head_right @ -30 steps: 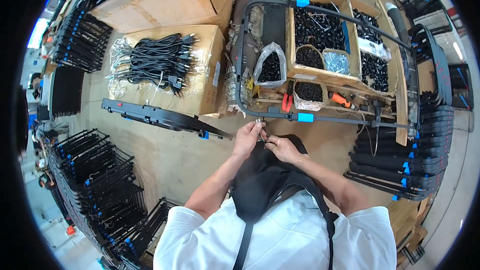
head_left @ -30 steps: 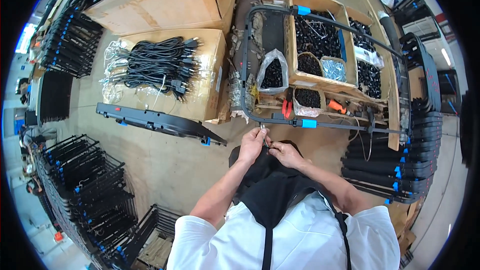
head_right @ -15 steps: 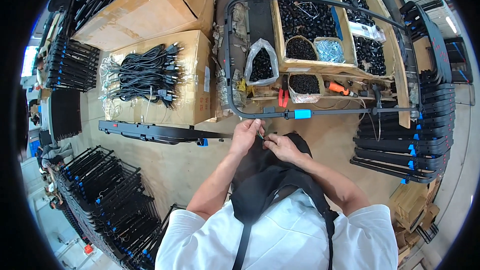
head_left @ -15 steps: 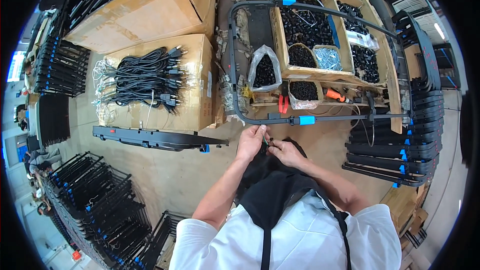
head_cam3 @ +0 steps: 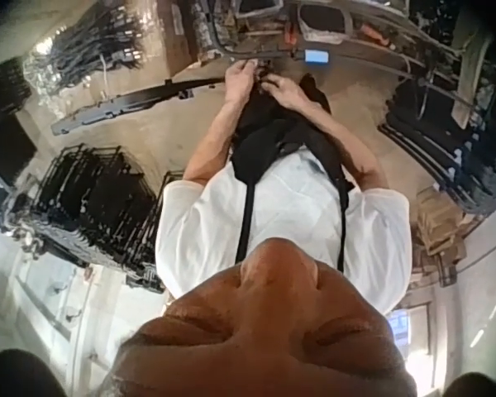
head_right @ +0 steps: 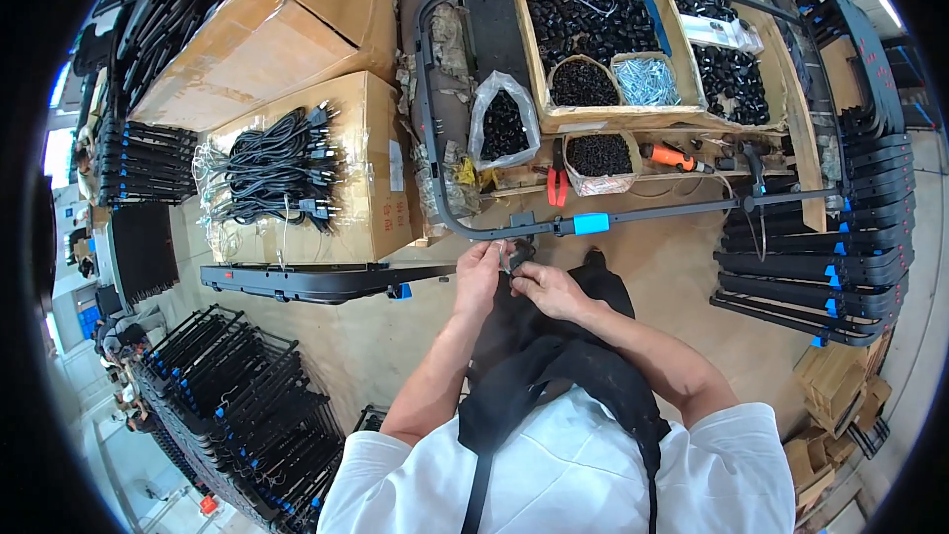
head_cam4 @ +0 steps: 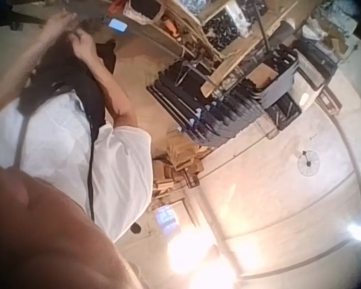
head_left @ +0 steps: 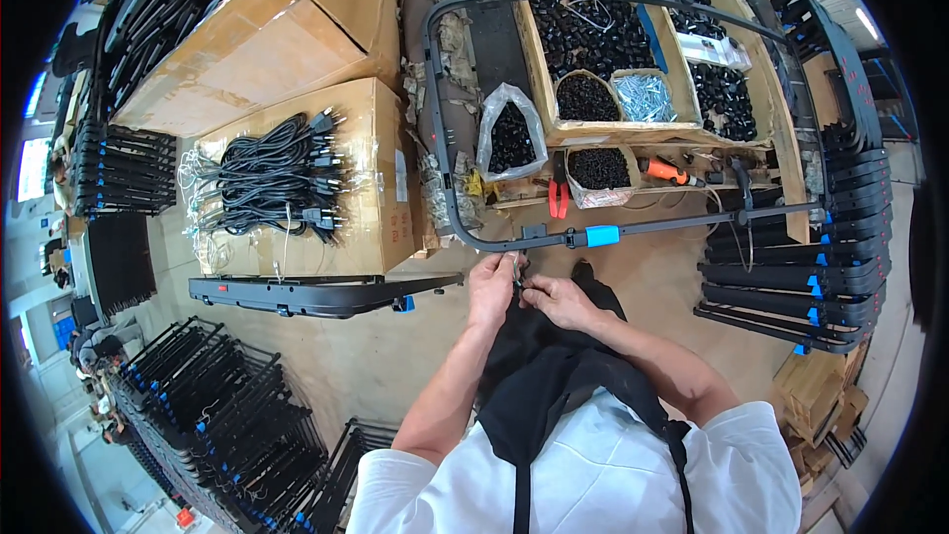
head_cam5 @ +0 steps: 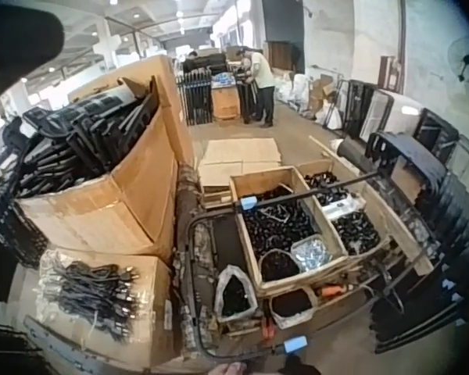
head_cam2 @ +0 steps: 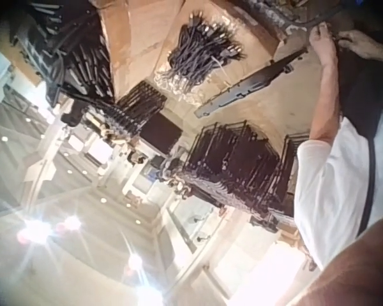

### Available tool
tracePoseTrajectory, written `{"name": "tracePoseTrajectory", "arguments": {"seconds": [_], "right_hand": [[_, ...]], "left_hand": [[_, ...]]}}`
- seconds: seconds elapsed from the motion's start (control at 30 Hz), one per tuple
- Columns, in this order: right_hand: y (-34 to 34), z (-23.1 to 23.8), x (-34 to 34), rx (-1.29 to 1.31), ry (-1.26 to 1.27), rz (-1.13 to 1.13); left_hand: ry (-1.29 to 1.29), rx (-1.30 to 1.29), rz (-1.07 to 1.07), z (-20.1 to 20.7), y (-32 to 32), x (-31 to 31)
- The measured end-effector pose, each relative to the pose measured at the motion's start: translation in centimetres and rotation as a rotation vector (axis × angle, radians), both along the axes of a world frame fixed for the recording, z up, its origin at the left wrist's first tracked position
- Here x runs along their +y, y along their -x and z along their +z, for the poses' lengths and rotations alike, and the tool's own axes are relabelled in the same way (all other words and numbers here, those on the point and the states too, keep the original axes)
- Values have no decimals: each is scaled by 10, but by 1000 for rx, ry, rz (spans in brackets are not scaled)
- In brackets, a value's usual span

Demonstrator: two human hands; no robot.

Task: Assembling treadmill motor housing components by screwing plastic covers onto a metal frame and securing internal power cables with zip ties.

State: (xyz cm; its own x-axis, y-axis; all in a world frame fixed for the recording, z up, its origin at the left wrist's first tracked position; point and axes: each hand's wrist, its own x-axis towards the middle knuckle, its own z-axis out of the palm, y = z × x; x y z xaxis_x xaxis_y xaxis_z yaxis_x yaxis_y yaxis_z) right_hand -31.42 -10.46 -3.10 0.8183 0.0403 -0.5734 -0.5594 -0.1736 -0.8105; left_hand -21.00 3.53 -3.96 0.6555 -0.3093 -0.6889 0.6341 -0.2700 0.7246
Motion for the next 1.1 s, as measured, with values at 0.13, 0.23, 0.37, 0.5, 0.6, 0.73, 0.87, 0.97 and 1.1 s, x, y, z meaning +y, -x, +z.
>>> {"name": "tracePoseTrajectory", "arguments": {"seconds": [0.13, 0.23, 0.37, 0.5, 0.6, 0.73, 0.87, 0.97, 1.1], "right_hand": [[3, -12, 2, 52, -96, -75], [-2, -12, 1, -35, -175, -128], [-15, -7, 2, -72, -125, -79], [-13, 7, 2, -97, 12, -14], [-12, 6, 5, 58, -124, -180], [-19, 56, -10, -166, 635, 351], [-81, 116, -35, -164, 566, 77], [-122, 63, -67, -172, 530, 244], [-148, 28, -69, 83, 71, 249]], "left_hand": [[134, -28, 129, 13, 9, -6], [-22, -280, 184, 11, 24, 11], [-124, -267, -11, 1, 45, 46], [101, -29, -216, -11, 54, 60], [161, -122, -362, -21, 62, 61], [63, -140, -374, -30, 61, 57], [203, -94, -238, -42, 60, 65], [206, -137, -283, -38, 54, 64], [196, -123, -271, -38, 52, 65]]}}
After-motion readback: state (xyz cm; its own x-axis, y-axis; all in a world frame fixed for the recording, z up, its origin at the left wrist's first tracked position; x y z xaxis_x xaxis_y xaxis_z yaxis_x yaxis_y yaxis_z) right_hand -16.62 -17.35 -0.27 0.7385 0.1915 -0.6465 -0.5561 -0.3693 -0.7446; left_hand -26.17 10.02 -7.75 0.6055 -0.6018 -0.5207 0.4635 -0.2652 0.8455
